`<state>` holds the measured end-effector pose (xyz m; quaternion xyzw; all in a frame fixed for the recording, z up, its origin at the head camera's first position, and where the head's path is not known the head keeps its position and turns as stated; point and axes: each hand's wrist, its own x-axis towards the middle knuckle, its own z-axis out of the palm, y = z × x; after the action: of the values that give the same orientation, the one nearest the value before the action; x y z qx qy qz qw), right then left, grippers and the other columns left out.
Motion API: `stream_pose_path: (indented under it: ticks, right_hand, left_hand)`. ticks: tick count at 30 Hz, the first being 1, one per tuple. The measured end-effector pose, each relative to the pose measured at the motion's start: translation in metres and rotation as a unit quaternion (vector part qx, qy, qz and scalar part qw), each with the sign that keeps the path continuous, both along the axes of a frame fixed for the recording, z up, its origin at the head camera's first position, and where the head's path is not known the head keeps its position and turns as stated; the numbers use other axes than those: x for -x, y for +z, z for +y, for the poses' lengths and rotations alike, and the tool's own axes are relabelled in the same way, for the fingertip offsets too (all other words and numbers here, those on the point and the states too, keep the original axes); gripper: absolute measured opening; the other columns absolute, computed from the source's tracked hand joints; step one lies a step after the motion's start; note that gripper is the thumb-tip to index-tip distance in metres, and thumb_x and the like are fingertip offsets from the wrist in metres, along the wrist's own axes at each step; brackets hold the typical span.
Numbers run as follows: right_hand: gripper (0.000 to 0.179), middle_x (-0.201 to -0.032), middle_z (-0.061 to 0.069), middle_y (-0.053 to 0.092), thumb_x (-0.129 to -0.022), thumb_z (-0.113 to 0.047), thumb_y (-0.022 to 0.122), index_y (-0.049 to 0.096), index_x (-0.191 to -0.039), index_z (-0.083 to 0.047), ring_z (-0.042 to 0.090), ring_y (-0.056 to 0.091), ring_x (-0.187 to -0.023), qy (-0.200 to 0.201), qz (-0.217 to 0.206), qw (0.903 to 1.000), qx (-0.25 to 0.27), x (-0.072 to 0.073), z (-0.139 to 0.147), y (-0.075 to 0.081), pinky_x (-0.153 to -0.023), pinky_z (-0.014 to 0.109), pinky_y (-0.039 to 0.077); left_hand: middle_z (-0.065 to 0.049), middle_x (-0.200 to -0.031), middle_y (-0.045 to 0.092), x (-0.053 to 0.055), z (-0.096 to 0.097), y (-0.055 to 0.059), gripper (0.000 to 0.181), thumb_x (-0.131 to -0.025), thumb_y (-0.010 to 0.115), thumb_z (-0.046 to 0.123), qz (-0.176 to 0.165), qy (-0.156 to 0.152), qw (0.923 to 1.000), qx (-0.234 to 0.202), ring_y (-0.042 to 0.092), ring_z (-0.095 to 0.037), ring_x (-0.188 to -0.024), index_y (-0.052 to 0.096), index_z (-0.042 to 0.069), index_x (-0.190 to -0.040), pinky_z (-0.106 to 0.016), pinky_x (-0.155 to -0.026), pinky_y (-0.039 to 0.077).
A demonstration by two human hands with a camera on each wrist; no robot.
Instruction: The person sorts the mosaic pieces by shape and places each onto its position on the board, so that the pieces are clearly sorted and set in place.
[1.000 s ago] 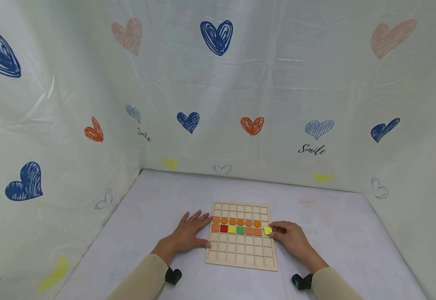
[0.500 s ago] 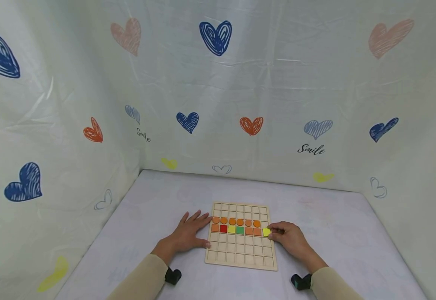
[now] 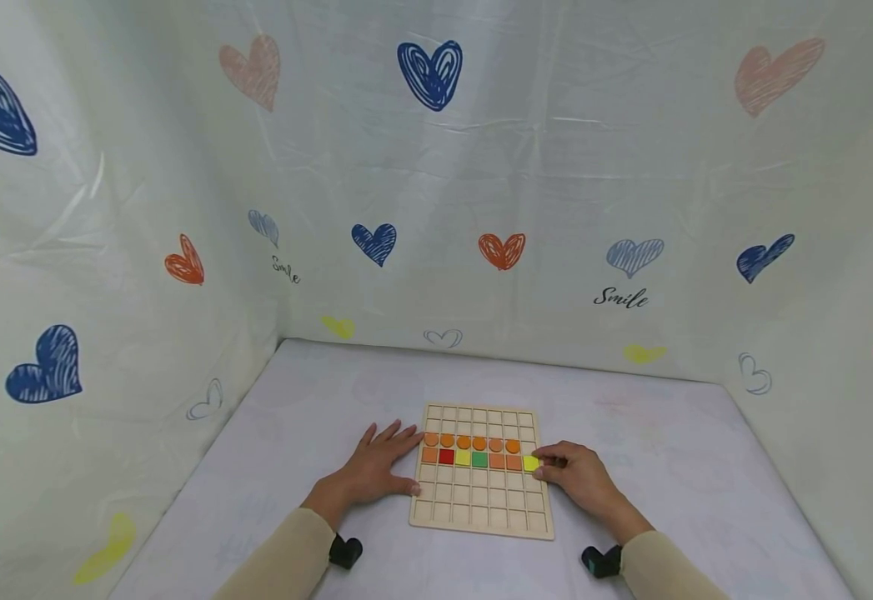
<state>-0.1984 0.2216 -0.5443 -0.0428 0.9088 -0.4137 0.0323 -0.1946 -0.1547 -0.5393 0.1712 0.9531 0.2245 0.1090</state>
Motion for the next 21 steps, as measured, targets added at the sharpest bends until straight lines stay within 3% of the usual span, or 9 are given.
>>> stream_pose_path:
  ticks: [14,21]
  right_hand:
    - [0.026,-0.089,-0.004,0.068,-0.085,-0.013,0.088,0.082,-0.11,-0.011,0.014,0.055,-0.081,0.001,0.001,1.0,0.0,0.0007,0.0031,-0.0035,-0.068,0.023,0.047]
    - [0.032,-0.094,-0.002,0.065,-0.091,-0.019,0.084,0.079,-0.121,-0.011,0.015,0.054,-0.086,-0.008,-0.002,0.9999,-0.006,0.0034,0.0021,-0.0072,-0.072,0.024,0.046]
  left_hand:
    - [-0.001,-0.171,0.037,0.002,0.0005,-0.002,0.093,-0.084,0.083,0.057,-0.002,0.0,1.0,0.002,0.019,-0.032,-0.164,0.044,0.026,-0.162,-0.061,-0.133,0.003]
    - [-0.001,-0.171,0.038,0.0007,-0.0019,-0.0012,0.094,-0.083,0.085,0.057,-0.007,0.005,1.0,0.002,0.019,-0.032,-0.164,0.044,0.026,-0.162,-0.062,-0.133,0.003]
